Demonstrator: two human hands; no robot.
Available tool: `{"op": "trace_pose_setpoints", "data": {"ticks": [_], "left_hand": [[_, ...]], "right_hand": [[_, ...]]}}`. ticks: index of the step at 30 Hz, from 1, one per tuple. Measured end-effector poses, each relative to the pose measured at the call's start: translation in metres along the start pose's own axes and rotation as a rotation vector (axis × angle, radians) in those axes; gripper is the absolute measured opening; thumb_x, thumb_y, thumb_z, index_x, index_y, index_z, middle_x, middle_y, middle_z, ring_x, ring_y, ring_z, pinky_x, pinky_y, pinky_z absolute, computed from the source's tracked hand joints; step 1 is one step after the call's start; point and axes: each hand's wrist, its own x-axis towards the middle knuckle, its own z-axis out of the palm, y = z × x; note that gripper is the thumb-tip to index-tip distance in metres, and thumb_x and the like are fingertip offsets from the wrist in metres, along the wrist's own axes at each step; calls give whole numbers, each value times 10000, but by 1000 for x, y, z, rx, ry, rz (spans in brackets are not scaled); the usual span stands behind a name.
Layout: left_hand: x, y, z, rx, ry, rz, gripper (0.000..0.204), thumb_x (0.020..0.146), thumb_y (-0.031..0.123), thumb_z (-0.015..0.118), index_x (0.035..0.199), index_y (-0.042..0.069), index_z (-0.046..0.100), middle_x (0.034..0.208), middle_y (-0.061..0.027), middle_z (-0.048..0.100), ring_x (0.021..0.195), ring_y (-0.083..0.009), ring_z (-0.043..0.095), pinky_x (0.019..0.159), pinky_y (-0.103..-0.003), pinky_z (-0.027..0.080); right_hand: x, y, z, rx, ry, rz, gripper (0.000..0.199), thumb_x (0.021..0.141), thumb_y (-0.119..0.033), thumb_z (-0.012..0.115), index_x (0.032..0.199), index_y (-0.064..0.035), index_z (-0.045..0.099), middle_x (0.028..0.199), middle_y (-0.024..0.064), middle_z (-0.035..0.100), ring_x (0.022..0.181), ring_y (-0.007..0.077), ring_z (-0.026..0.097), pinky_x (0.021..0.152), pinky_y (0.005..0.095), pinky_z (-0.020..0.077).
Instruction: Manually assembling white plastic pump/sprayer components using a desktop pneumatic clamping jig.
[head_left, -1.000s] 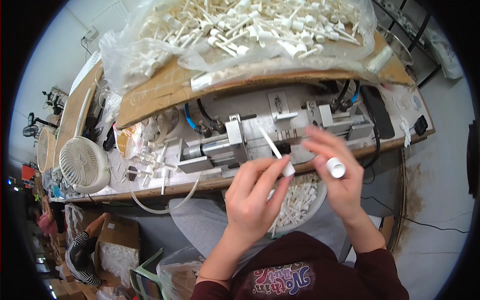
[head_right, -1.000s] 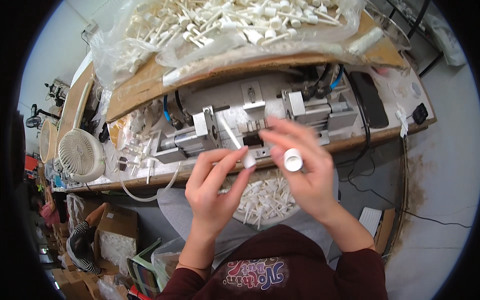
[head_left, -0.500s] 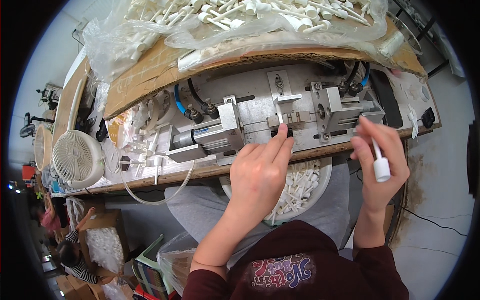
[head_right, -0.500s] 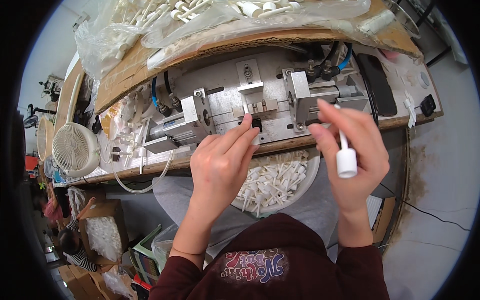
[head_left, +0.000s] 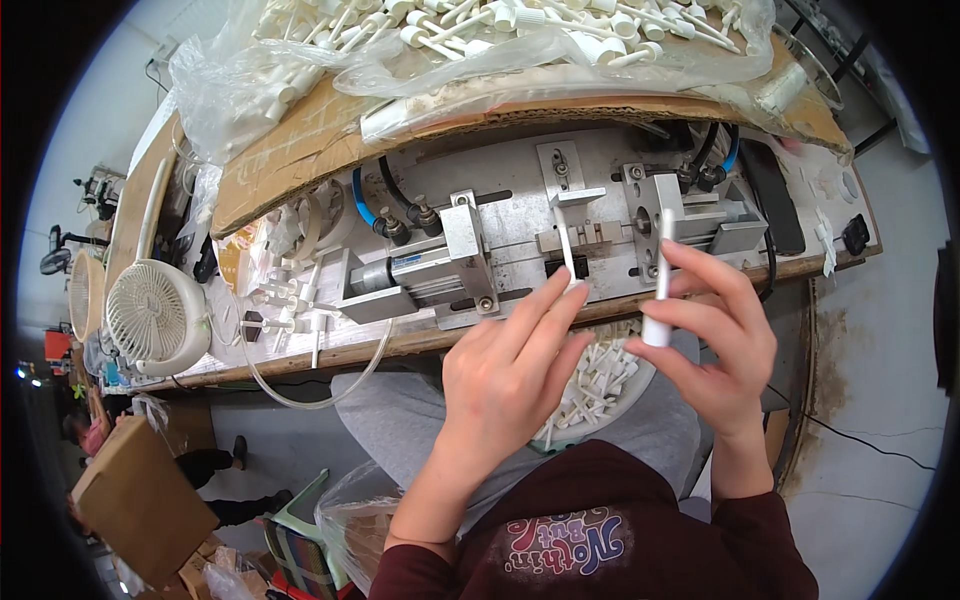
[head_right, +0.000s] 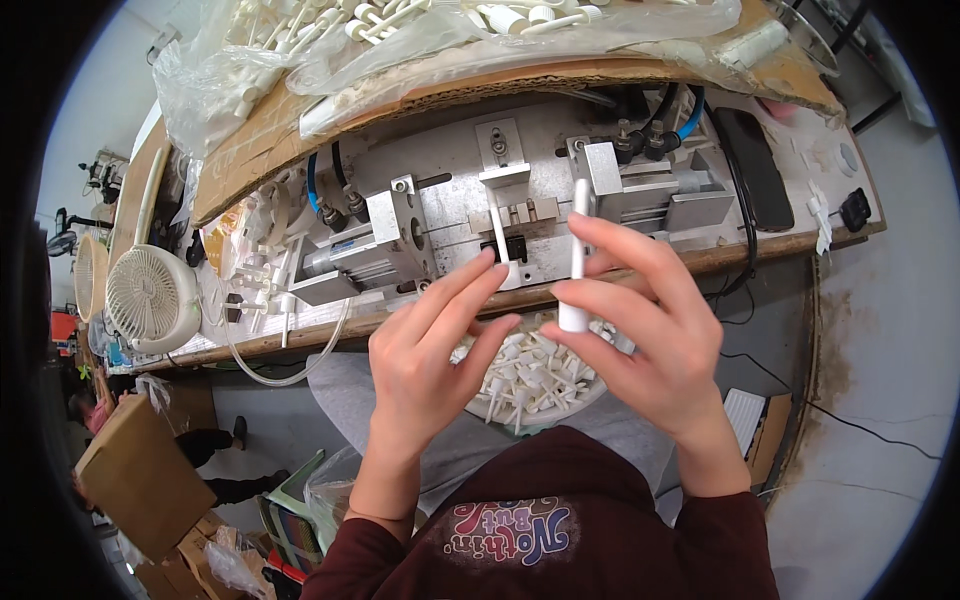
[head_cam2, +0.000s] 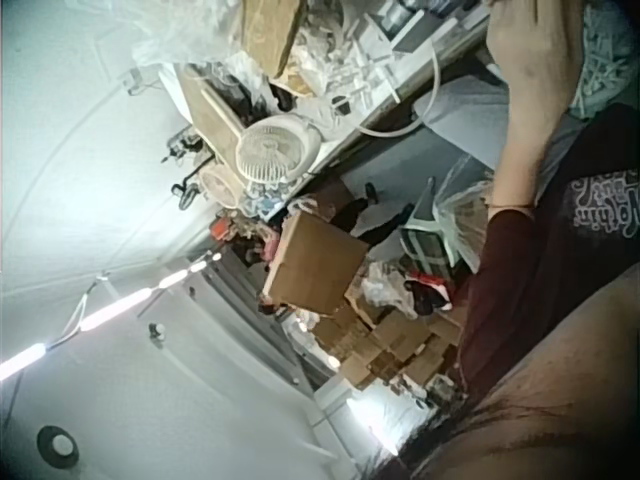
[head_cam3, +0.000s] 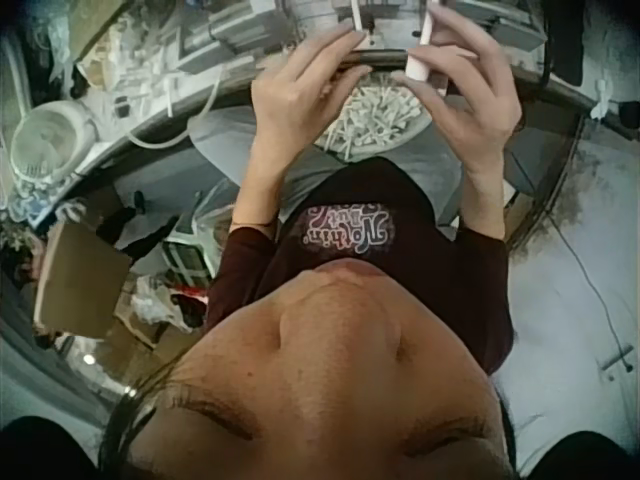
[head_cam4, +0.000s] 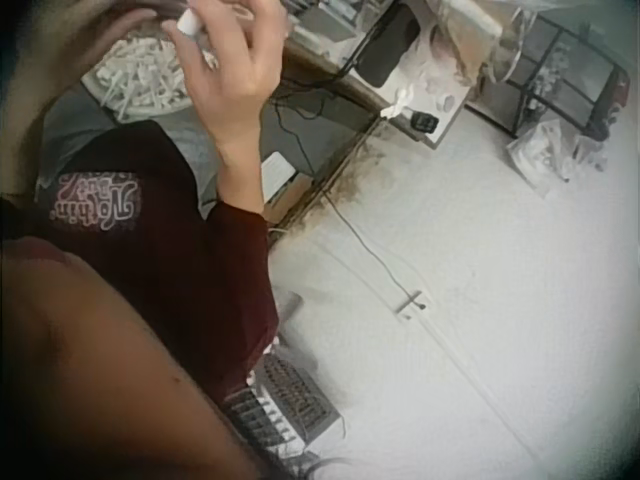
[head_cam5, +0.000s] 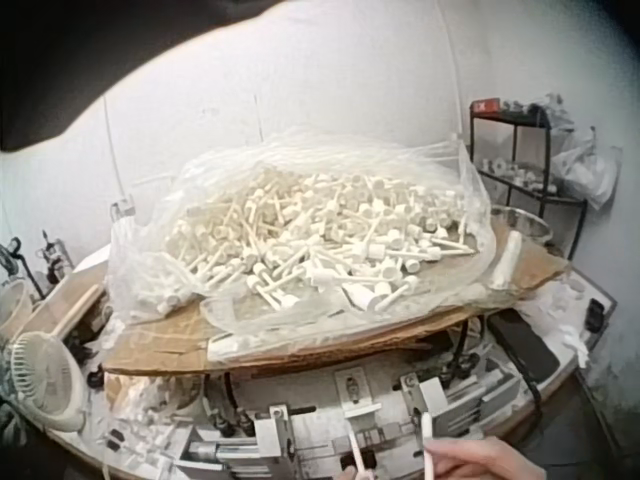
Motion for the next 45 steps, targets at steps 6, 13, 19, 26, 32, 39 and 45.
{"op": "trace_pose_setpoints", "data": {"ticks": [6, 13, 19, 26, 32, 39, 45], "left_hand": [[-36, -2, -3, -115, 37, 8, 366, 737, 4, 811, 1092, 28, 728, 1078, -111, 742, 678, -176, 677, 606, -289, 529], [-70, -5, 17, -139, -48, 74, 334, 748, 23, 799, 1074, 48, 735, 980, -72, 752, 639, -159, 660, 537, -265, 466], [-113, -16, 43, -149, -201, 6, 284, 800, 74, 765, 1082, 83, 733, 880, -42, 729, 628, -183, 656, 550, -311, 493], [-158, -46, 40, 68, -201, -219, 261, 827, 117, 739, 1084, 79, 719, 839, -86, 694, 740, -295, 656, 692, -399, 508], [-173, -86, 26, 411, -58, -307, 287, 783, 100, 709, 1053, 6, 685, 1046, -157, 686, 986, -349, 619, 952, -457, 441], [-144, -133, 59, 574, -406, -652, 324, 808, 110, 616, 1103, -4, 681, 1065, -197, 688, 1005, -360, 663, 906, -475, 505], [-133, -164, 73, 411, -549, -865, 408, 859, 154, 574, 1243, 27, 628, 1228, -203, 663, 1130, -345, 653, 924, -455, 545]], "right_hand": [[-2, 12, 33, -209, -113, -115, 277, 722, -60, 769, 981, -3, 692, 1194, 155, 676, 763, 206, 672, 663, 307, 539], [13, 10, 54, -536, -198, -250, 167, 707, -99, 642, 841, 0, 655, 1105, 206, 718, 556, 112, 609, 538, 244, 451], [21, 4, 57, -641, -267, -240, 114, 701, -98, 640, 784, -21, 632, 1097, 221, 720, 539, 137, 624, 542, 261, 492], [-15, 13, 44, -384, -119, -128, 352, 763, -167, 790, 1094, -69, 718, 1122, 89, 724, 755, 207, 706, 662, 304, 552], [-134, 13, 67, -236, -498, -75, 377, 824, -139, 731, 1193, -100, 663, 1314, 104, 636, 1083, 246, 673, 833, 358, 554], [-183, 48, 147, -154, -773, -448, 427, 838, -191, 667, 1253, -103, 616, 1480, 119, 487, 1373, 257, 460, 1108, 468, 389], [-175, 77, 182, -196, -787, -477, 254, 885, -252, 641, 1083, -95, 629, 1467, 138, 492, 1374, 274, 455, 1133, 487, 348]]}}
